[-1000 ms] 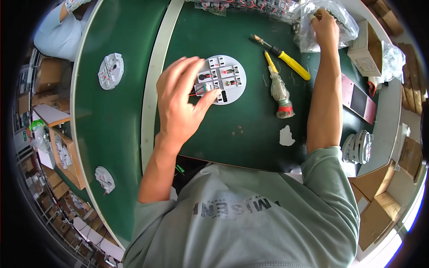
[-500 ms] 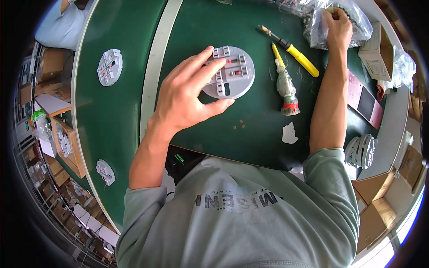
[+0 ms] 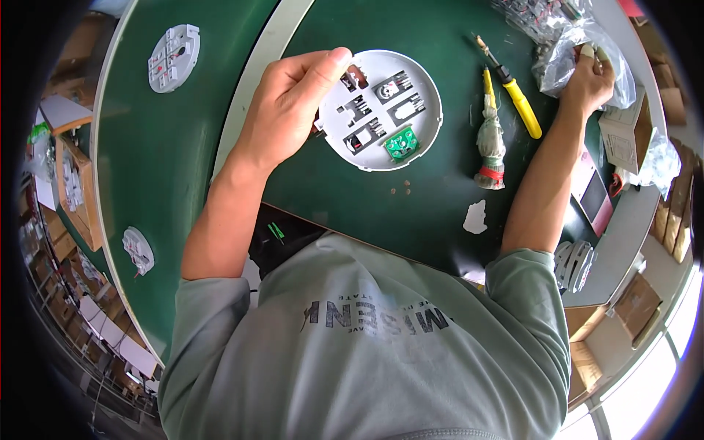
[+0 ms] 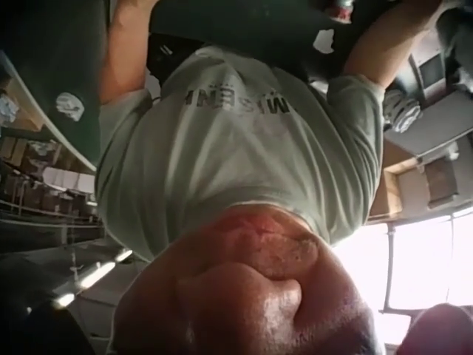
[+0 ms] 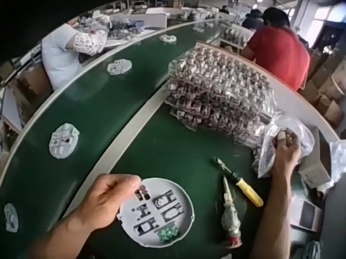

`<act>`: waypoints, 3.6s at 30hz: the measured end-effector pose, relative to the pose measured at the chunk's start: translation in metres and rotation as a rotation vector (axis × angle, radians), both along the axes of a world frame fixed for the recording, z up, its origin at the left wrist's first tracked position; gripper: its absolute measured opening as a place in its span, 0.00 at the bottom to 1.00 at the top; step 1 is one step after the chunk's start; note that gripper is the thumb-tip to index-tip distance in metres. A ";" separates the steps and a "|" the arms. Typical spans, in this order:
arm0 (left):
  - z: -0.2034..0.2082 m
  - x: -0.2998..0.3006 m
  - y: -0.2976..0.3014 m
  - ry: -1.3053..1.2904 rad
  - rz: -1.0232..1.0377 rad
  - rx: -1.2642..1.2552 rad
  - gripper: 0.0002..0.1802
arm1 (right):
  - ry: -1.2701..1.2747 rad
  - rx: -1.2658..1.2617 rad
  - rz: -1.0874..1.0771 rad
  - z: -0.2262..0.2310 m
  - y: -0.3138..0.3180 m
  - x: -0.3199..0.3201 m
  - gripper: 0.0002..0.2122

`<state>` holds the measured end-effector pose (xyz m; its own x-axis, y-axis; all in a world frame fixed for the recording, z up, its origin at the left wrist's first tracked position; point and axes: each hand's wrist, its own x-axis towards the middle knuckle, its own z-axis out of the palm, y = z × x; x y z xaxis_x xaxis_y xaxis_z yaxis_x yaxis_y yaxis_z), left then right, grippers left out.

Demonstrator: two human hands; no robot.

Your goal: Assembling small electronic components onto circular plates using a manual screwdriver on a production line.

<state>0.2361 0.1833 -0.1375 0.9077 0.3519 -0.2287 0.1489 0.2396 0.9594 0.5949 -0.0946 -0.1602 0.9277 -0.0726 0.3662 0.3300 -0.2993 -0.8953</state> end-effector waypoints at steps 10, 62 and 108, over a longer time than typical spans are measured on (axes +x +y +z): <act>-0.005 0.000 0.002 -0.064 -0.019 0.025 0.27 | -0.005 0.077 0.045 -0.005 -0.007 0.011 0.11; -0.008 -0.021 0.126 0.242 0.546 1.570 0.19 | 0.029 -0.067 -0.034 -0.029 -0.047 0.057 0.17; -0.019 0.035 -0.005 -0.207 -0.189 1.127 0.61 | -0.223 -0.553 0.735 0.040 0.090 -0.210 0.10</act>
